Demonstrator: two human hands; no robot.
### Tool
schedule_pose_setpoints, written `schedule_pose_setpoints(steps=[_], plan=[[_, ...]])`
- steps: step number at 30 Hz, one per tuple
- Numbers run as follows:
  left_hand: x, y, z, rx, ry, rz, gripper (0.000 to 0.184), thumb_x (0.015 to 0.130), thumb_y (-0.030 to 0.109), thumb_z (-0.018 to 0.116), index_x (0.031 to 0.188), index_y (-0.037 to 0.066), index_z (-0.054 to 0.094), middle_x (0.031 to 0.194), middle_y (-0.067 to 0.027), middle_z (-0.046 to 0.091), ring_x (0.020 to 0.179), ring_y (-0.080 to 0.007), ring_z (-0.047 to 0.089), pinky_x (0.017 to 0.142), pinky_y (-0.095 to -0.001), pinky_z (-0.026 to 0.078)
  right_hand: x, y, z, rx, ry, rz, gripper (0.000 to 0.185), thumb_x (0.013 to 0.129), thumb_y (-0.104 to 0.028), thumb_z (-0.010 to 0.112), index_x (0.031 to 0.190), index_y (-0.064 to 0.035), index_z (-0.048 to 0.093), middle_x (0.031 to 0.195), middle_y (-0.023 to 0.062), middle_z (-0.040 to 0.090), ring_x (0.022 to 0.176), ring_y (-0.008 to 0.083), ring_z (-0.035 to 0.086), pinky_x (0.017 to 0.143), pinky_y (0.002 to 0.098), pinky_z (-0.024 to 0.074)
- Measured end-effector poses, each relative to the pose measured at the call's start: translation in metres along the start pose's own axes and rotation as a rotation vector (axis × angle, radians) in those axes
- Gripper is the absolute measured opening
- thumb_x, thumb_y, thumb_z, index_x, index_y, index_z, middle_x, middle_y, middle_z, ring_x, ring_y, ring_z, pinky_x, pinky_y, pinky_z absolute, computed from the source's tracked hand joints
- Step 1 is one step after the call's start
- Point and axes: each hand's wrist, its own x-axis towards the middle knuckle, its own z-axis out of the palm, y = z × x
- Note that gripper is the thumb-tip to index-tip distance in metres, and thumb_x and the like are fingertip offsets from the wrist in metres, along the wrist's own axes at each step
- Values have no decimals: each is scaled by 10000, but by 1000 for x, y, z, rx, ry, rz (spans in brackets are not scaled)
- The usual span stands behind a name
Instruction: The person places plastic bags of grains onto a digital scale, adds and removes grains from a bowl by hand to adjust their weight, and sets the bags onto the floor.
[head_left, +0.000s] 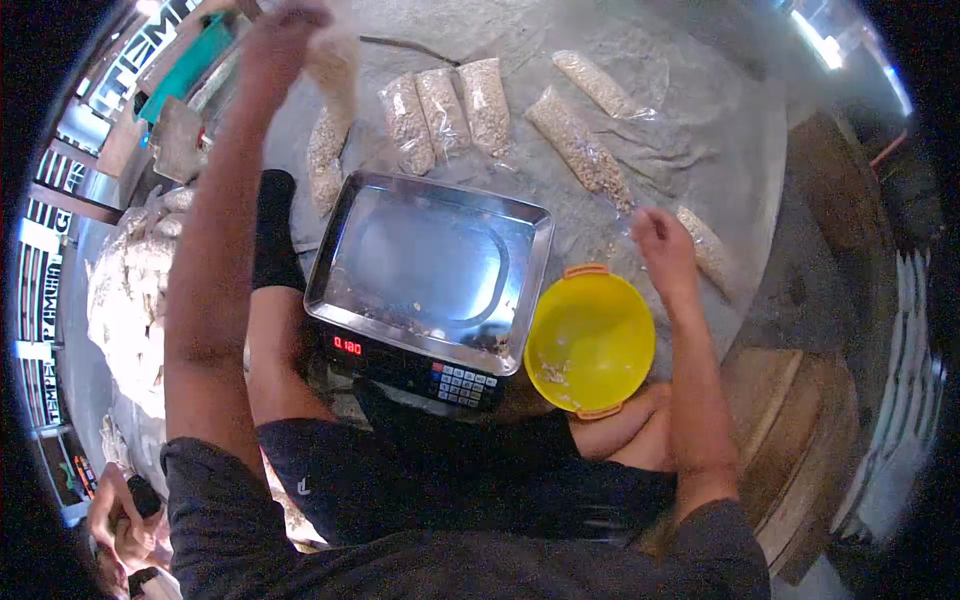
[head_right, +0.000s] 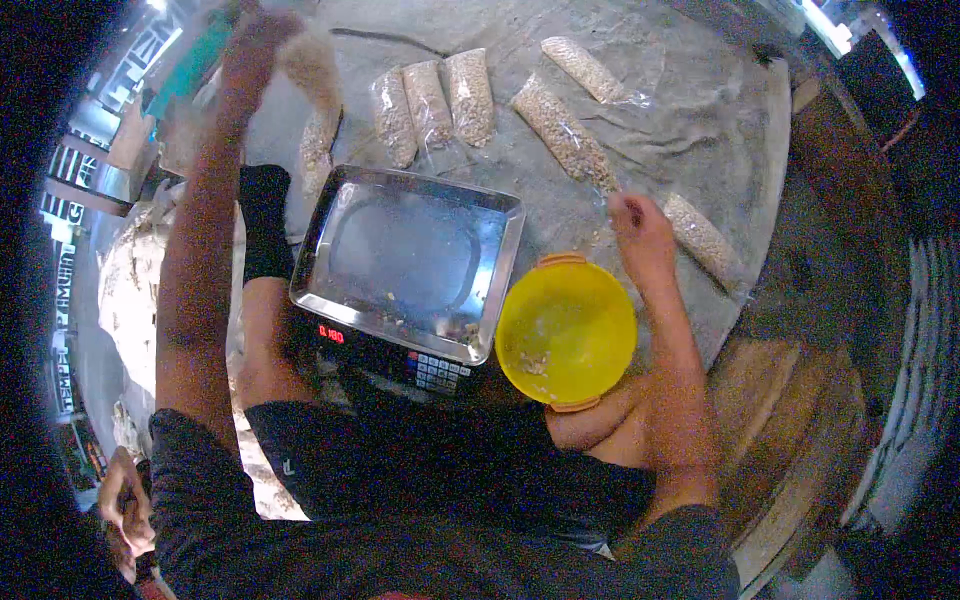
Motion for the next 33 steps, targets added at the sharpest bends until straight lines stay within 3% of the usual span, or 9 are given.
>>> schedule_pose_setpoints(steps=[2, 4, 6, 9, 12, 15, 21, 25, 33], plan=[[-44, -14, 58, 46, -127, -13, 221, 884, 137, 590, 1050, 97, 731, 987, -155, 729, 926, -294, 702, 841, -387, 530, 56, -9, 43, -67, -234, -98, 493, 962, -462, 644, 1189, -24, 628, 899, 56, 682, 791, 132, 643, 695, 281, 534], [-80, 7, 82, -82, -352, -418, 213, 892, 157, 592, 1043, 92, 727, 992, -160, 729, 927, -336, 697, 835, -416, 530, 89, -68, 83, 277, -480, 451, 574, 949, -538, 618, 1241, -44, 591, 871, 74, 674, 783, 154, 653, 686, 307, 552], [-104, 9, 99, 45, -571, -432, 265, 980, 262, 550, 1113, 103, 716, 1116, -157, 711, 1039, -362, 669, 941, -446, 509, 122, -84, 129, 271, -639, 701, 597, 940, -567, 604, 1212, -36, 572, 876, 95, 665, 777, 175, 660, 658, 312, 563], [-127, 8, 102, 30, -573, -295, 286, 988, 278, 553, 1152, 98, 703, 1121, -173, 704, 1035, -369, 671, 937, -454, 514, 156, -80, 187, 161, -762, 723, 505, 967, -492, 597, 1120, -11, 575, 902, 112, 655, 759, 186, 651, 619, 295, 557], [-141, 54, 40, -53, -463, -299, 293, 981, 281, 583, 1169, 86, 694, 1135, -173, 700, 1052, -340, 676, 943, -428, 515, 190, -36, 217, 265, -735, 443, 468, 928, -511, 651, 1089, -71, 635, 865, 118, 671, 769, 224, 660, 656, 373, 548], [-178, 86, -23, -210, -350, -417, 307, 958, 244, 637, 1198, 56, 675, 1153, -161, 698, 1073, -285, 678, 952, -373, 510, 213, -25, 175, 15, -346, -292, 339, 978, -312, 620, 1117, -2, 629, 964, 126, 676, 868, 262, 663, 768, 381, 542], [-299, 146, -132, -271, -25, -935, 259, 972, 204, 644, 1126, -3, 670, 1007, -107, 711, 961, -178, 663, 883, -298, 506, 89, -224, -4, 679, 51, -254, 348, 999, -252, 596, 1215, 20, 613, 1064, 116, 661, 908, 204, 643, 809, 369, 544], [-361, 151, -147, -151, -9, -1254, 275, 978, 222, 629, 1117, -12, 673, 974, -113, 715, 921, -165, 661, 837, -300, 512, 14, -289, -23, 741, 140, -160, 326, 993, -262, 611, 1178, 5, 624, 988, 90, 652, 840, 181, 632, 736, 335, 546], [-358, 120, -108, -41, -27, -1083, 362, 956, 351, 608, 1085, 28, 709, 1023, -185, 727, 972, -318, 696, 868, -387, 520, -76, -267, 7, 617, -55, -246, 303, 1005, -322, 590, 997, -21, 628, 830, 61, 649, 723, 185, 637, 662, 343, 542]])
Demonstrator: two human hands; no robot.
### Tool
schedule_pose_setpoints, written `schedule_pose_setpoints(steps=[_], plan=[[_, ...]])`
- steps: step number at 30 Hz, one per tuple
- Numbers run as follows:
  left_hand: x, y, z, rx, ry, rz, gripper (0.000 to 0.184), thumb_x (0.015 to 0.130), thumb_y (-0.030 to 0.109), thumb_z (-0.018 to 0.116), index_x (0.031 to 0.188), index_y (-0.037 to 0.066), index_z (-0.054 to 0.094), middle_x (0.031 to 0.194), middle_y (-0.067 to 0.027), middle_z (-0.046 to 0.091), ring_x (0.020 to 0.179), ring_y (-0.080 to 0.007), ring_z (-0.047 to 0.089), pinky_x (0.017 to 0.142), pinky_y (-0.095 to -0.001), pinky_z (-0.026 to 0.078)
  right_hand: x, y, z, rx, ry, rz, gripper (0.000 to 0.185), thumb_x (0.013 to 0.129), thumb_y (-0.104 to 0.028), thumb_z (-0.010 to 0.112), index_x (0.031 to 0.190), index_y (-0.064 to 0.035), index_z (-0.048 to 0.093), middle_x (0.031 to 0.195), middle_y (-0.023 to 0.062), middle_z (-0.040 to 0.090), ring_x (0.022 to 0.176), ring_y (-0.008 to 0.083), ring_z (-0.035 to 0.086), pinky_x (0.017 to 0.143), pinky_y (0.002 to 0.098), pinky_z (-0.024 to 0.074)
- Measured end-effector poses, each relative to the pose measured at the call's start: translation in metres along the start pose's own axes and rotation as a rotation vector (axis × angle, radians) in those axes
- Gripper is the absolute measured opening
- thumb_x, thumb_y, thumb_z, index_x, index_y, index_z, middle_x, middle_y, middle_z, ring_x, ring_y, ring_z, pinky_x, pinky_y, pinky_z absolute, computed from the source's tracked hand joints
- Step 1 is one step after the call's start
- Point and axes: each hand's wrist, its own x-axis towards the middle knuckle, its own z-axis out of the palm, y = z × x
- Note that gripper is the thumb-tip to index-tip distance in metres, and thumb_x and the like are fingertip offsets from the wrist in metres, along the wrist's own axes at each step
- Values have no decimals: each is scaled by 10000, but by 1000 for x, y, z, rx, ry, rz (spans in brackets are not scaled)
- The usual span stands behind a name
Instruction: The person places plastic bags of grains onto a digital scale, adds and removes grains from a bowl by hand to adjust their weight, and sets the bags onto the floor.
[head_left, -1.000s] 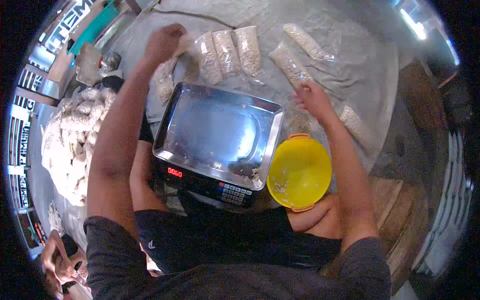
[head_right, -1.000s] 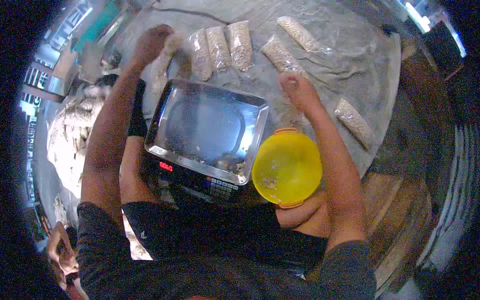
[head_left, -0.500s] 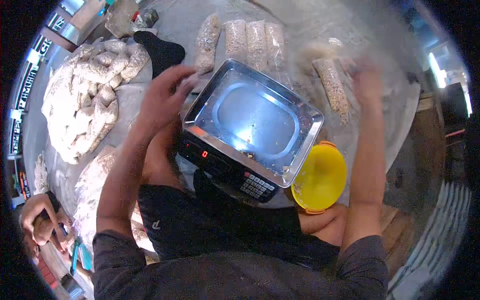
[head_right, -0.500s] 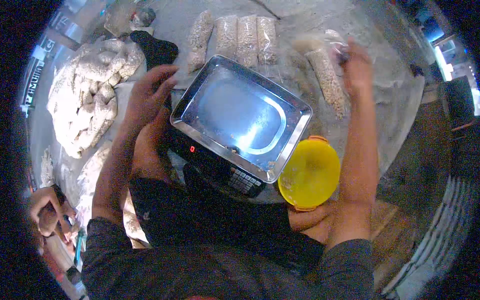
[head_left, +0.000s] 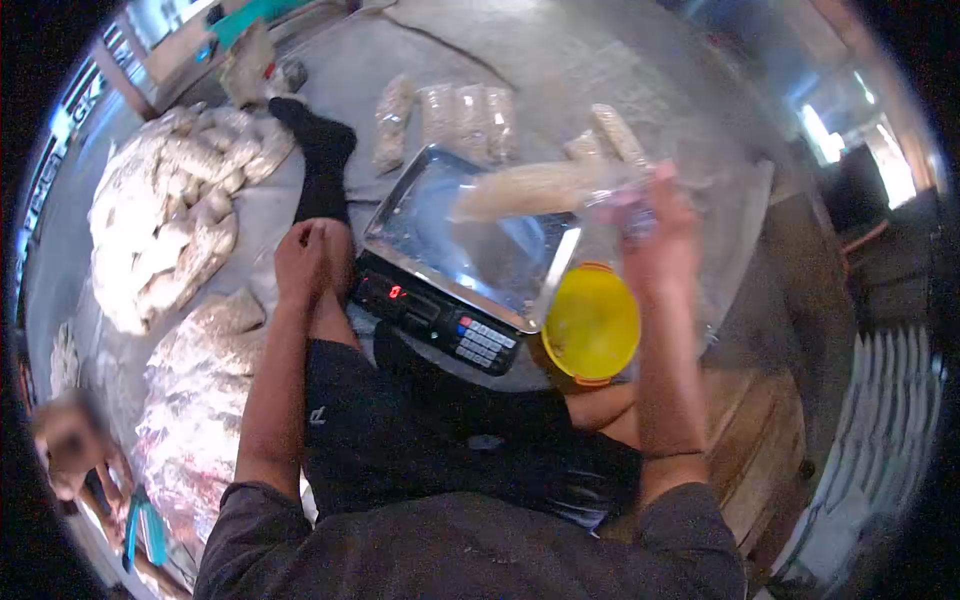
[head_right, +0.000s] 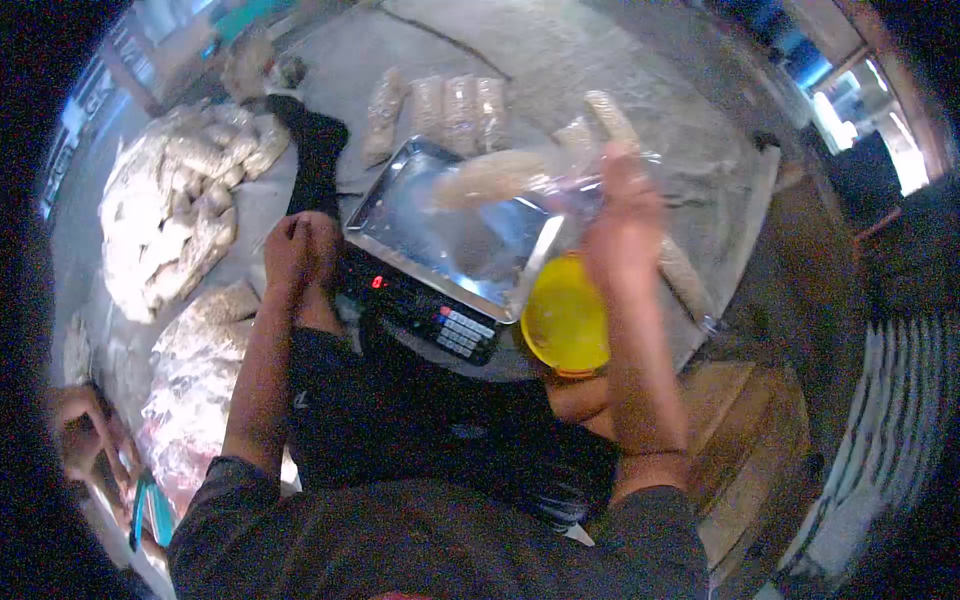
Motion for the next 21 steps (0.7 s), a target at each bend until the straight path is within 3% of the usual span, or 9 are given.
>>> schedule_pose_setpoints(steps=[3, 4, 7, 9, 11, 13, 16, 21], plan=[[-2, -5, -1, 4, -4, -37, 365, 950, 356, 614, 1084, 31, 710, 1023, -187, 727, 975, -329, 697, 861, -399, 523, -45, 59, 15, 287, -81, 474, 380, 1057, -352, 491, 934, -20, 630, 805, 76, 668, 694, 187, 650, 635, 344, 546], [-6, -3, -4, -61, 15, -36, 354, 947, 343, 611, 1077, 29, 709, 1018, -190, 726, 978, -341, 697, 850, -406, 524, -56, 91, 8, 130, -206, 443, 378, 1052, -337, 510, 937, -1, 638, 816, 70, 670, 709, 175, 654, 646, 329, 555], [-7, -3, -3, -14, 22, 4, 356, 950, 344, 597, 1073, 28, 707, 1028, -199, 721, 982, -355, 690, 852, -414, 521, -82, 100, 2, 74, -289, 606, 345, 1040, -315, 547, 925, -7, 651, 806, 55, 664, 706, 156, 651, 633, 295, 542], [-4, -6, -1, 37, 7, -9, 364, 951, 357, 589, 1069, 33, 706, 1032, -202, 716, 984, -366, 685, 854, -420, 519, -88, 108, -26, -215, -289, 326, 285, 1012, -271, 600, 1013, 8, 660, 761, 47, 656, 647, 129, 609, 598, 283, 501], [-1, -9, 3, 66, 23, -26, 372, 952, 372, 581, 1066, 41, 707, 1034, -203, 713, 985, -374, 680, 856, -425, 517, -90, 94, -51, -344, -149, 226, 250, 1003, -246, 611, 974, -5, 669, 777, 54, 671, 647, 127, 610, 592, 287, 504], [1, -7, 7, 70, 56, -32, 380, 953, 390, 574, 1062, 52, 708, 1035, -203, 710, 985, -379, 677, 858, -428, 516, -92, 117, -84, -246, -3, 302, 230, 994, -242, 631, 941, -20, 664, 792, 55, 681, 640, 123, 617, 586, 286, 509], [2, 5, 4, 96, 0, -91, 379, 949, 398, 577, 1067, 66, 714, 1031, -195, 714, 984, -374, 679, 858, -435, 517, -100, 155, -112, -376, 115, 336, 219, 1000, -245, 622, 941, -36, 652, 791, 48, 682, 635, 119, 621, 578, 285, 510], [0, 6, 4, 159, 27, -93, 385, 938, 408, 591, 1068, 71, 721, 1026, -187, 720, 984, -373, 682, 866, -439, 522, -89, 166, -126, -402, 75, 373, 250, 1002, -279, 621, 979, -32, 650, 816, 53, 689, 659, 121, 633, 598, 277, 517]])
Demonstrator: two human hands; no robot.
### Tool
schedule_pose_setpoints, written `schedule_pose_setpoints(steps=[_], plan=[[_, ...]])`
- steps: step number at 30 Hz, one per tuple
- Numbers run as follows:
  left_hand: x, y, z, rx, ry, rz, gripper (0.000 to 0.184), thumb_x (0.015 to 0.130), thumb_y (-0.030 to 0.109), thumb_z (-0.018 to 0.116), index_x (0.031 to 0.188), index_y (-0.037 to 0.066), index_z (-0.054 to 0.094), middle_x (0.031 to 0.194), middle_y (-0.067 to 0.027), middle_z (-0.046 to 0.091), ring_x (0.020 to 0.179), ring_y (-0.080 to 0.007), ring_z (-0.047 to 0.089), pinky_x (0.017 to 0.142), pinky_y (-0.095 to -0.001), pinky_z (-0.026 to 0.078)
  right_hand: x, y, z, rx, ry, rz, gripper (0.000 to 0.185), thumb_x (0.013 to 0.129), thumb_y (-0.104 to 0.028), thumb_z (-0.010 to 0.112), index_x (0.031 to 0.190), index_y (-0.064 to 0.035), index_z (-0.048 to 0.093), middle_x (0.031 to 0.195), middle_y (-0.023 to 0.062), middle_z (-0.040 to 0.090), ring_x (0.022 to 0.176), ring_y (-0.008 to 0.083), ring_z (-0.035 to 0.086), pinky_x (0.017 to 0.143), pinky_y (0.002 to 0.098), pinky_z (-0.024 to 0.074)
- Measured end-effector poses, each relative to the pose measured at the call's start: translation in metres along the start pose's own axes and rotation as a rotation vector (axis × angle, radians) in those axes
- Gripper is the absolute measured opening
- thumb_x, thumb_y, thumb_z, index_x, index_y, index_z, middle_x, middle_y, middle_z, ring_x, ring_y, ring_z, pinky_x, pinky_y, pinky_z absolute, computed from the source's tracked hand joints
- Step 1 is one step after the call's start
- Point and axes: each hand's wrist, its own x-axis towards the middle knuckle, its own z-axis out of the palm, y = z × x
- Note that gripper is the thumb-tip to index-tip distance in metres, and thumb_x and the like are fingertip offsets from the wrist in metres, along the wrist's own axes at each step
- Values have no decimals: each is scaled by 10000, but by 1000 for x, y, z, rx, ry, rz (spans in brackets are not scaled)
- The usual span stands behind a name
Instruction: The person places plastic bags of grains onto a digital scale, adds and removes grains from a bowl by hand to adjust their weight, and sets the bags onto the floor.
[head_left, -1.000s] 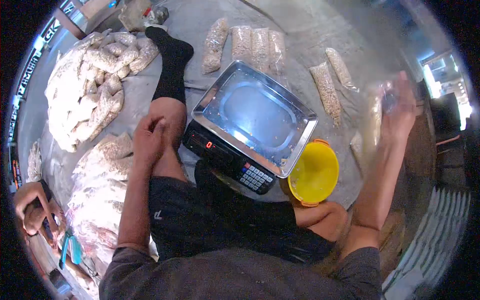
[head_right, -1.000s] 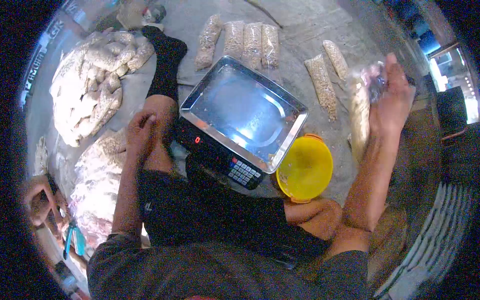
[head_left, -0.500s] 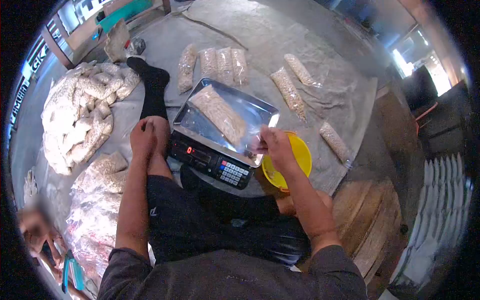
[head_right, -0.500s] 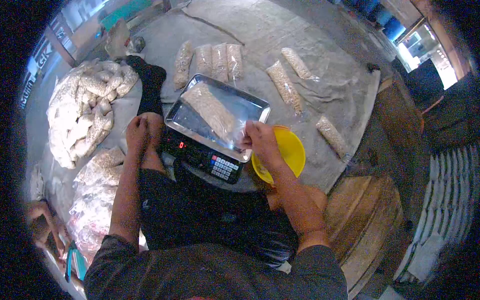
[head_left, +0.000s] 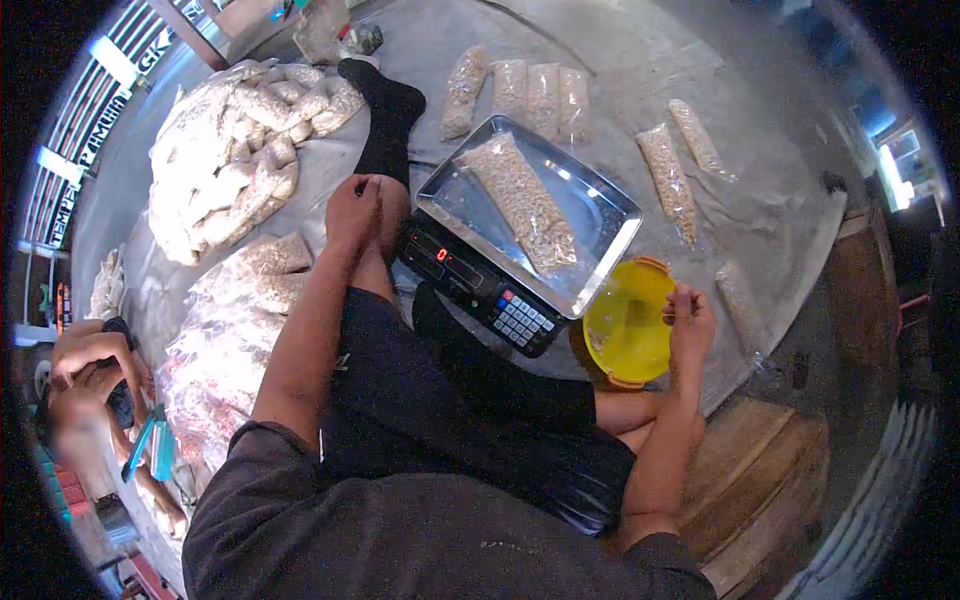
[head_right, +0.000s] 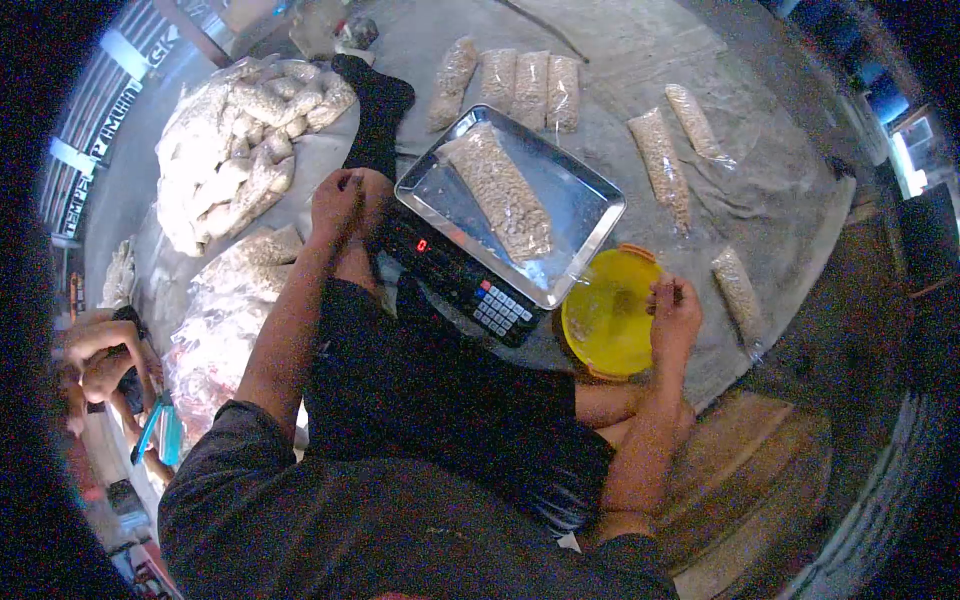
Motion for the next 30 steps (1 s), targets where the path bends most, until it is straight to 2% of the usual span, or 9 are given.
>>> schedule_pose_setpoints(steps=[11, 16, 20, 21, 23, 26, 27, 28, 30], plan=[[2, 7, 5, 104, -15, -2, 387, 928, 402, 608, 1059, 53, 712, 1064, -206, 702, 1011, -379, 669, 884, -447, 516, 9, -10, -4, 84, -46, 29, 290, 997, -322, 626, 999, -33, 649, 863, 33, 667, 731, 103, 617, 660, 261, 515], [5, 0, 4, 117, -34, 26, 386, 931, 397, 607, 1071, 52, 709, 1078, -205, 696, 1023, -373, 665, 894, -442, 513, 22, 6, -11, -41, -29, -43, 351, 988, -355, 632, 1056, -11, 650, 881, 67, 690, 701, 131, 640, 648, 282, 525], [0, 3, 6, 83, -24, 44, 375, 928, 381, 620, 1083, 51, 710, 1096, -205, 690, 1030, -373, 661, 893, -435, 517, 98, 23, -30, -157, -22, -8, 416, 973, -412, 629, 1079, -11, 657, 877, 90, 702, 679, 164, 675, 645, 305, 542], [-7, 12, 4, 94, 20, 118, 367, 923, 370, 635, 1088, 52, 712, 1088, -207, 689, 1022, -371, 663, 885, -435, 519, 121, 24, -31, -216, -30, -34, 464, 960, -449, 625, 1115, -13, 660, 935, 125, 709, 769, 199, 695, 713, 335, 550], [-31, 50, 9, -169, 42, 68, 365, 902, 353, 662, 1113, 58, 703, 1057, -210, 690, 990, -366, 671, 872, -423, 525, 173, 40, -30, -398, -35, -87, 544, 937, -496, 623, 1173, -6, 652, 1040, 182, 697, 918, 263, 692, 834, 385, 536], [-87, 125, 4, -250, -321, 780, 491, 841, 319, 724, 1278, 116, 628, 1245, -180, 641, 1208, -334, 583, 1022, -451, 445, 236, 125, -14, -1046, 0, -50, 638, 909, -525, 630, 1242, 20, 620, 1179, 248, 638, 1092, 353, 622, 995, 442, 465], [-100, 155, 8, -169, -383, 967, 505, 837, 320, 727, 1296, 138, 619, 1299, -155, 617, 1282, -317, 524, 1083, -471, 383, 246, 146, -7, -1205, -4, -34, 671, 899, -535, 632, 1264, 28, 610, 1226, 270, 619, 1150, 383, 599, 1049, 461, 441], [-108, 178, 15, -84, -442, 1153, 521, 833, 321, 729, 1314, 160, 611, 1354, -129, 593, 1356, -300, 464, 1143, -491, 321, 240, 131, 3, -1265, -88, 53, 693, 876, -548, 650, 1273, 19, 613, 1271, 290, 595, 1191, 410, 574, 1089, 471, 411], [-115, 200, 40, 47, -481, 1235, 499, 825, 322, 730, 1289, 179, 612, 1386, -96, 566, 1403, -284, 401, 1167, -518, 272, 227, 99, 13, -1151, -115, 65, 636, 840, -526, 690, 1212, -12, 652, 1213, 270, 635, 1122, 404, 612, 1026, 452, 459]])
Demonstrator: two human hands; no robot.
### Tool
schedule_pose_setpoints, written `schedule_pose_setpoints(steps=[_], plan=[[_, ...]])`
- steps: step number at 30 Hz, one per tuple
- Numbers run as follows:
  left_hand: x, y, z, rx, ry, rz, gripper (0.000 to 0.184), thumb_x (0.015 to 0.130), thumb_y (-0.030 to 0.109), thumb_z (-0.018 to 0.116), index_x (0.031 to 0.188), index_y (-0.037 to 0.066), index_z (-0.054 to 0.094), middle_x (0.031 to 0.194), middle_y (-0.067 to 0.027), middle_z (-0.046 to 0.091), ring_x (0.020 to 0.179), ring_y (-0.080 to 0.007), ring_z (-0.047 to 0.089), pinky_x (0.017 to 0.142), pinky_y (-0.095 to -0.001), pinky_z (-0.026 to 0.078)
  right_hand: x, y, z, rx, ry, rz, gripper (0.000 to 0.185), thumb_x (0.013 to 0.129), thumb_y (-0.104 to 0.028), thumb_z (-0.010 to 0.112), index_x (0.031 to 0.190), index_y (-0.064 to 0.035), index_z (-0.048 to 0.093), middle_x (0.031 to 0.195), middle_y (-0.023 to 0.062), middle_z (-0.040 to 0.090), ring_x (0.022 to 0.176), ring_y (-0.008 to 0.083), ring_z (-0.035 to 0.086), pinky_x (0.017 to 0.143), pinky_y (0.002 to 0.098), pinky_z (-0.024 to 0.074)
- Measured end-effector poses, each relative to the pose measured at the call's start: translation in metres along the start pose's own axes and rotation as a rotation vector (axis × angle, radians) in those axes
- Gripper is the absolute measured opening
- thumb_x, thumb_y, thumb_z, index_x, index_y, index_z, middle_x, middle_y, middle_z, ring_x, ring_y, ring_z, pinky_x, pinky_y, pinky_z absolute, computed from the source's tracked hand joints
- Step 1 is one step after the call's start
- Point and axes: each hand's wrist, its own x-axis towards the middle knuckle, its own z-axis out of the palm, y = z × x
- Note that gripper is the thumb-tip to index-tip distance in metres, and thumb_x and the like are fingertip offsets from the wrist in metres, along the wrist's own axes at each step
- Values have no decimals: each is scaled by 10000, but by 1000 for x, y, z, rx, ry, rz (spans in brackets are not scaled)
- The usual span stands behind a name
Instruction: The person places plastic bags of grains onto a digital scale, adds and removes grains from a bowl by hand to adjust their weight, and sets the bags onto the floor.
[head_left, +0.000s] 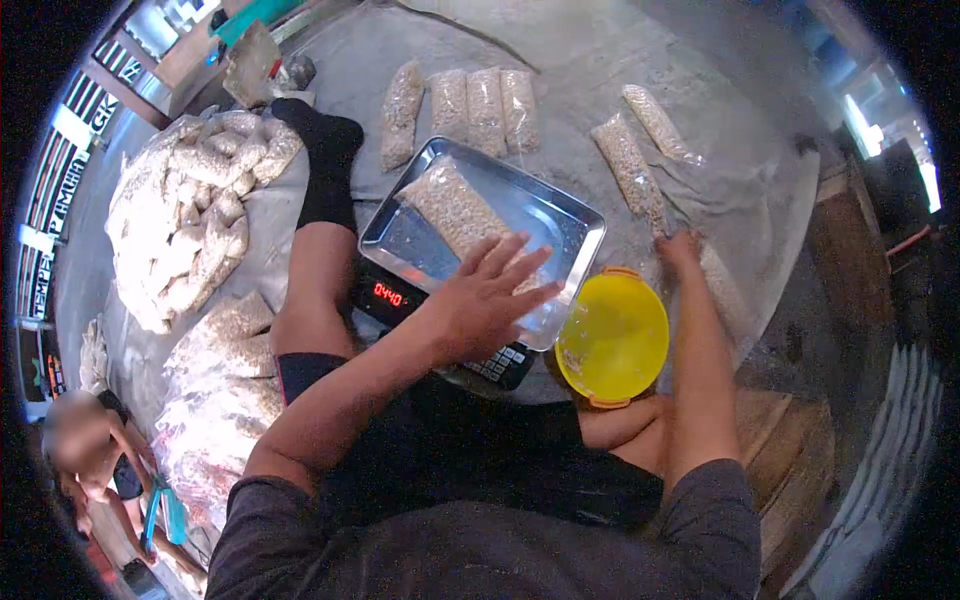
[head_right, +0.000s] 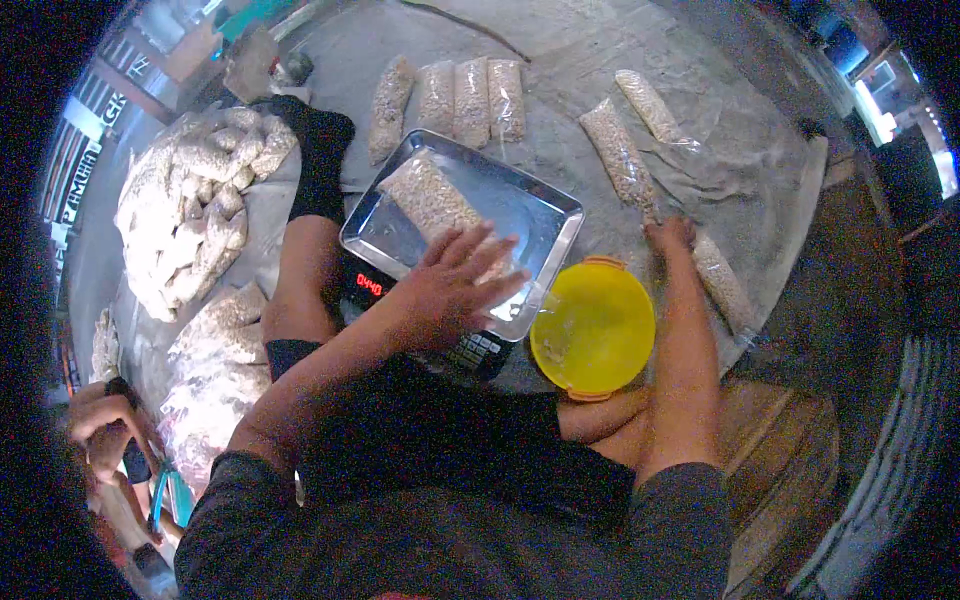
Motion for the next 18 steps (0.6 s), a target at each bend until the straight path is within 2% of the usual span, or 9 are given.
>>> schedule_pose_setpoints(steps=[4, 5, 8, 11, 13, 14, 15, 16, 18], plan=[[25, -23, 39, 31, -184, 142, 388, 840, 309, 707, 1206, 191, 652, 1391, -71, 560, 1416, -271, 387, 1183, -538, 247, 15, 18, 16, 385, 16, 58, 468, 822, -429, 715, 1070, -32, 695, 1018, 231, 707, 977, 393, 672, 882, 437, 523], [26, -26, 45, 9, -155, 158, 321, 853, 291, 687, 1155, 185, 679, 1320, -57, 615, 1372, -248, 448, 1182, -508, 269, 17, 26, 24, 524, 151, 8, 275, 874, -272, 675, 966, -13, 685, 824, 150, 702, 808, 290, 685, 718, 388, 539], [33, -32, 40, -111, -257, 199, 202, 887, 185, 637, 1073, 127, 689, 1191, -79, 672, 1261, -260, 553, 1130, -459, 360, -9, 10, -29, 1105, -50, 139, 156, 921, -143, 601, 953, -15, 685, 764, 84, 654, 745, 191, 646, 648, 340, 531], [41, -35, 10, -305, 30, -54, 147, 863, 72, 640, 1006, 91, 667, 1094, -100, 690, 1113, -299, 636, 1001, -426, 473, -20, 6, -77, 1034, 159, -34, 155, 987, -151, 578, 1017, -21, 658, 817, 40, 626, 710, 137, 599, 618, 298, 519], [50, -53, -18, -531, 365, -335, 145, 842, 12, 675, 980, 50, 652, 1011, -105, 695, 927, -203, 683, 856, -328, 530, -30, 7, -108, 1178, 316, -172, 158, 984, -190, 614, 965, -36, 649, 788, 34, 622, 666, 153, 610, 608, 310, 521], [67, -63, -36, -969, 537, -260, 101, 878, 74, 687, 964, 34, 653, 954, -78, 705, 898, -136, 661, 837, -311, 529, -50, -1, -141, 1269, 359, -189, 154, 983, -196, 624, 941, -49, 642, 767, 29, 617, 643, 156, 616, 598, 311, 522], [86, -77, -68, -636, 603, -462, 114, 942, 129, 645, 947, 16, 656, 913, -68, 714, 867, -125, 656, 812, -309, 532, -71, -9, -175, 1357, 403, -210, 156, 982, -203, 634, 917, -62, 634, 746, 24, 611, 621, 159, 621, 588, 312, 523], [104, -95, -88, -838, 698, -436, 217, 988, 210, 595, 937, 10, 663, 888, -76, 719, 847, -128, 656, 789, -296, 528, -89, -17, -207, 1351, 435, -172, 136, 994, -194, 623, 936, -72, 623, 756, 19, 607, 623, 154, 621, 590, 306, 526], [130, -183, -118, -35, 614, -414, 255, 978, 266, 567, 1002, 29, 659, 941, -157, 712, 879, -288, 688, 808, -399, 543, -109, -13, -244, 1268, 610, -292, 116, 997, -193, 624, 964, -83, 609, 774, 8, 610, 610, 126, 612, 596, 294, 538]])
